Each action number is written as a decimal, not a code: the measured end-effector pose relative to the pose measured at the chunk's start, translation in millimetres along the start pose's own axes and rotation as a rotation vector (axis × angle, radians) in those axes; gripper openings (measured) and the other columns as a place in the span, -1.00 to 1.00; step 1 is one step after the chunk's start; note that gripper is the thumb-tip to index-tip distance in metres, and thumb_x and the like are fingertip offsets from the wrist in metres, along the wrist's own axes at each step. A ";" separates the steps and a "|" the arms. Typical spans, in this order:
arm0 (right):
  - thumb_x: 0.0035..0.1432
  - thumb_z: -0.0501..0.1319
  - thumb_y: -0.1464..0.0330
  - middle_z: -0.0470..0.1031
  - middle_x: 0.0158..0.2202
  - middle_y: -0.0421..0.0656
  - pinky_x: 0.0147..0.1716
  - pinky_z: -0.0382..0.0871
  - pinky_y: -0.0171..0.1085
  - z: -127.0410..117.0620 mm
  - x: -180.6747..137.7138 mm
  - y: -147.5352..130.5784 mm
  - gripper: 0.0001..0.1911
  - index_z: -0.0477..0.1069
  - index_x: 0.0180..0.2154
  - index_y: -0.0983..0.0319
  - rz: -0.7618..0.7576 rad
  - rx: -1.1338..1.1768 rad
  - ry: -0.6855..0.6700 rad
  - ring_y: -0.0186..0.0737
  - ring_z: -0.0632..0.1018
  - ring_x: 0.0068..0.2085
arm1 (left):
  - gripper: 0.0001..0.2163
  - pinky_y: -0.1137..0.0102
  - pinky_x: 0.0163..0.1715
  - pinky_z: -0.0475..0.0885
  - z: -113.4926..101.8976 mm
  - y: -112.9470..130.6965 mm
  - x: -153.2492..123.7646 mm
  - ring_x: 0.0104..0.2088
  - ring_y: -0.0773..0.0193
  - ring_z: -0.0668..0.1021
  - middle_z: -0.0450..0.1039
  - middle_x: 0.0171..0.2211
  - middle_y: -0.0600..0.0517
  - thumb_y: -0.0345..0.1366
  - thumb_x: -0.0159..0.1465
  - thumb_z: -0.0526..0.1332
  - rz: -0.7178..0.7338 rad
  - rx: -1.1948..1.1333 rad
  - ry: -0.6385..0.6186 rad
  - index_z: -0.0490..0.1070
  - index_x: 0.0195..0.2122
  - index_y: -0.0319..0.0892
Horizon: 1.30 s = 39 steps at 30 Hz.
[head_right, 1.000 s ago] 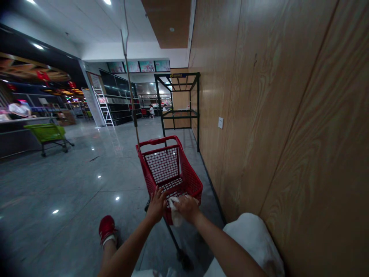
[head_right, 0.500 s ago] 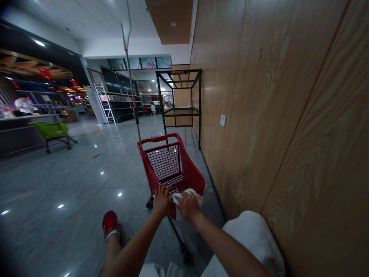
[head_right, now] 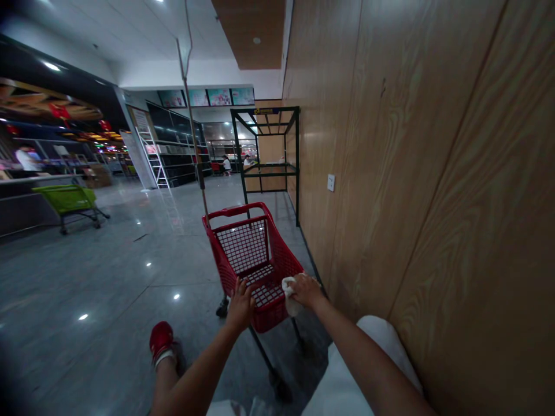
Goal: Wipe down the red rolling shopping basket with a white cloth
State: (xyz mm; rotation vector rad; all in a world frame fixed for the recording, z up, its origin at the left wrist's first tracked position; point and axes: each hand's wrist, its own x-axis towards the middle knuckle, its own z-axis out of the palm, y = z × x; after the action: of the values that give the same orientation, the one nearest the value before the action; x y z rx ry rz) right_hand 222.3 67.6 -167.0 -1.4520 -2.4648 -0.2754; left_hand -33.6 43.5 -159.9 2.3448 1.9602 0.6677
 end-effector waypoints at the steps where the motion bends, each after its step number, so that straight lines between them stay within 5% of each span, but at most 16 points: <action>1: 0.18 0.19 0.26 0.47 -0.04 -0.06 0.13 0.09 -0.10 3.1 -0.4 -3.8 -0.66 0.42 0.00 0.17 0.024 0.002 0.014 -0.08 0.41 0.02 | -0.60 0.00 0.25 0.09 -0.7 0.1 0.0 0.36 0.02 -0.03 0.14 0.27 -0.08 -0.45 0.24 0.00 -0.005 0.014 -0.006 0.35 0.08 -0.12; 12: 0.22 0.14 0.26 0.41 0.01 -0.08 0.07 0.04 -0.03 11.1 -0.5 -42.7 -0.67 0.38 0.03 0.09 0.174 0.021 0.017 -0.02 0.33 0.05 | -0.61 0.01 0.25 0.11 0.9 -7.5 4.0 0.35 0.05 0.02 0.15 0.28 -0.11 -0.44 0.25 -0.03 -0.014 0.096 -0.025 0.33 0.09 -0.17; 21: 0.23 0.16 0.21 0.43 -0.04 -0.07 0.01 0.12 0.04 46.2 13.1 -140.3 -0.58 0.27 0.11 0.06 0.162 0.026 0.255 -0.01 0.40 -0.06 | -0.64 0.00 0.24 0.11 3.8 -10.0 9.9 0.36 0.02 -0.04 0.14 0.27 -0.17 -0.42 0.25 0.00 0.013 0.057 -0.047 0.34 0.07 -0.21; 25: 0.28 0.11 0.35 0.47 -0.10 -0.14 -0.04 0.18 -0.07 35.1 9.2 -123.2 -0.52 0.16 0.20 -0.05 0.001 0.044 0.227 -0.13 0.44 -0.12 | -0.65 0.02 0.25 0.10 7.4 -21.1 10.8 0.36 0.03 -0.05 0.15 0.26 -0.16 -0.41 0.25 0.02 0.074 0.021 -0.038 0.34 0.06 -0.20; 33: 0.22 0.09 0.48 0.44 0.02 -0.13 0.14 0.09 -0.09 13.5 -10.0 -26.6 -0.52 0.28 0.15 0.09 -0.056 0.020 0.143 -0.13 0.38 0.03 | -0.64 0.04 0.25 0.13 17.4 -24.5 12.2 0.35 0.06 -0.02 0.20 0.23 -0.10 -0.44 0.24 -0.02 0.103 -0.012 0.036 0.33 0.04 -0.19; 36: 0.22 0.06 0.47 0.44 0.00 -0.07 0.12 0.09 -0.04 11.1 -9.8 -38.7 -0.52 0.28 0.16 0.11 0.022 0.005 0.134 -0.09 0.38 0.00 | -0.63 0.02 0.23 0.16 18.7 -20.6 11.3 0.35 0.06 0.00 0.20 0.24 -0.11 -0.45 0.24 -0.02 0.084 -0.018 0.045 0.31 0.06 -0.17; 39: 0.19 0.14 0.33 0.42 0.01 -0.04 0.12 0.05 0.06 9.4 -4.4 -80.5 -0.50 0.25 0.18 0.08 0.069 0.032 0.135 -0.03 0.39 -0.02 | -0.62 0.01 0.23 0.16 18.9 -17.8 10.7 0.34 0.05 0.03 0.21 0.23 -0.13 -0.45 0.23 -0.01 0.085 -0.017 0.054 0.31 0.06 -0.17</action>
State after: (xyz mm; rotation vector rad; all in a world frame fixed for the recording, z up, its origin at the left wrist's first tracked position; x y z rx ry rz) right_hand 152.6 28.0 -179.5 -1.4526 -2.2976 -0.3078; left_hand -42.7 62.3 -178.7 2.4371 1.8761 0.7569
